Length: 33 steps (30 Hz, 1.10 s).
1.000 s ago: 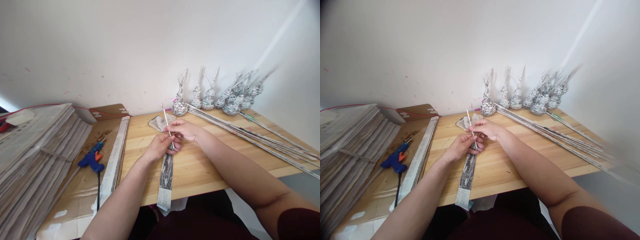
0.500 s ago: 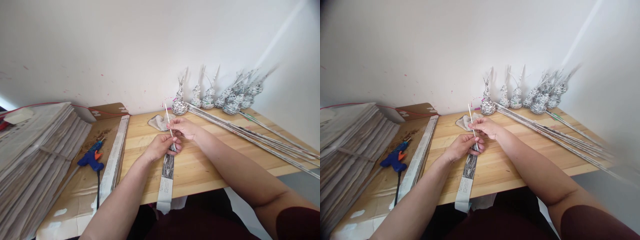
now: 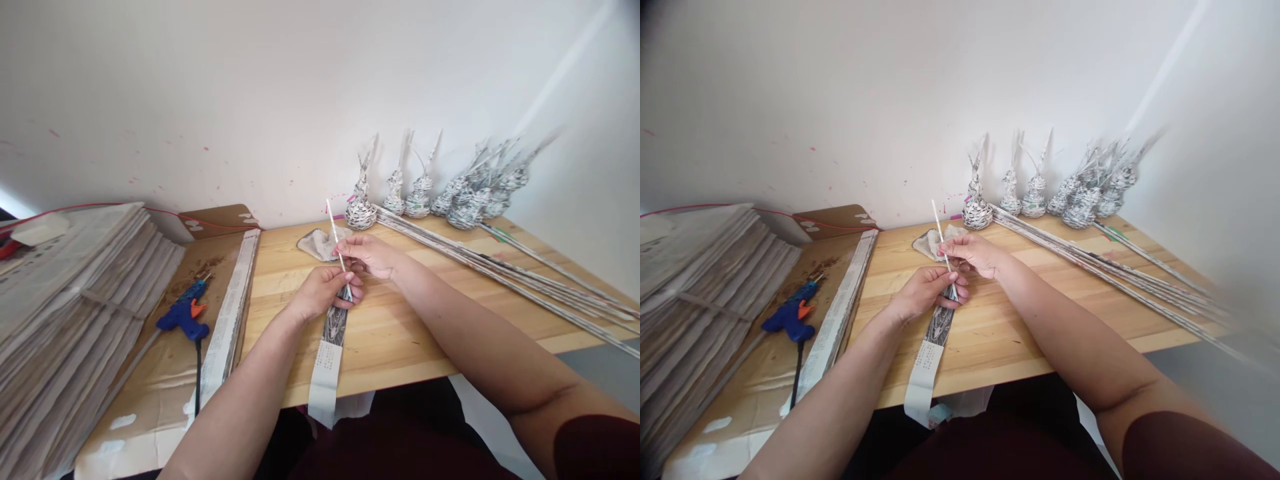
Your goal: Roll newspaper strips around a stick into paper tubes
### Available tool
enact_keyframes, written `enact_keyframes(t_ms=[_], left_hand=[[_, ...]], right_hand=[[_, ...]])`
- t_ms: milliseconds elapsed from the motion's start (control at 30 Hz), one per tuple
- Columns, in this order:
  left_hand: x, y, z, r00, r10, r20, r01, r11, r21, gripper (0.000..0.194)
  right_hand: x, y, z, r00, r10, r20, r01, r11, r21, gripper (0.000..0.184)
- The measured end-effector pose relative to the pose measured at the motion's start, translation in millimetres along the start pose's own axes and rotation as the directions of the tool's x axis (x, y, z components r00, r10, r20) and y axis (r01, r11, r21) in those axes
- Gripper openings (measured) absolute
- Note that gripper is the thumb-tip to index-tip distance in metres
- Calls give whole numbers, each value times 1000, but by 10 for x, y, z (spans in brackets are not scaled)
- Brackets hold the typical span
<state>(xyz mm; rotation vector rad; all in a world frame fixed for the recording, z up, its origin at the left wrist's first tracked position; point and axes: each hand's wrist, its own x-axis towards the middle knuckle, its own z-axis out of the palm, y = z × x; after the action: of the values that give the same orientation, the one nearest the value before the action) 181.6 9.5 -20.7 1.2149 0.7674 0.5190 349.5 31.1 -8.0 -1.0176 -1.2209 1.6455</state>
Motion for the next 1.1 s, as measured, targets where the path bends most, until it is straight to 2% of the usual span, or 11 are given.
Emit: enact_keyframes(t_ms=[100,300,500,667,733,800,867,900,967,1000,1100], left_hand=[[-7,16,2,1000,5,-22,-5,1000,-11,39],[-6,6,10,999,-14,37,14,1000,16,38],[7,-20,-8,1000,7,14,-8,1000,20,40],[23,-56,-21,999,19,32,-21,998,60,43],[24,-52,-28,1000,19,19,-20,998,58,43],[20,-38,-33,1000,20,4,-20,999,38,42],[15,-21,-37,1000,24,-4,-24,1000,20,41],[13,-14,-38,1000,29,-8,-29,999,14,41],[9,-6,-38,999,38,-14,-38,999,10,40],[8,-5,-38,999,39,-16,-39,999,11,39],[7,-13,-34,999,29,-14,-29,999,16,38]], right_hand=[[0,10,-19,996,27,84,-23,999,-41,37],[10,9,7,999,-13,-42,14,1000,18,37],[9,10,-13,999,23,44,-23,1000,-8,39],[18,11,79,992,-21,-123,12,997,-70,41],[34,20,83,974,-111,-196,75,981,-180,41],[62,47,35,916,-291,-277,170,905,-390,41],[96,92,-53,832,-478,-281,187,719,-669,39],[114,119,-102,814,-528,-243,149,594,-791,40],[145,168,-184,851,-508,-133,75,369,-926,37],[157,187,-211,872,-478,-104,51,299,-953,31],[178,212,-234,886,-448,-118,-13,232,-973,26]])
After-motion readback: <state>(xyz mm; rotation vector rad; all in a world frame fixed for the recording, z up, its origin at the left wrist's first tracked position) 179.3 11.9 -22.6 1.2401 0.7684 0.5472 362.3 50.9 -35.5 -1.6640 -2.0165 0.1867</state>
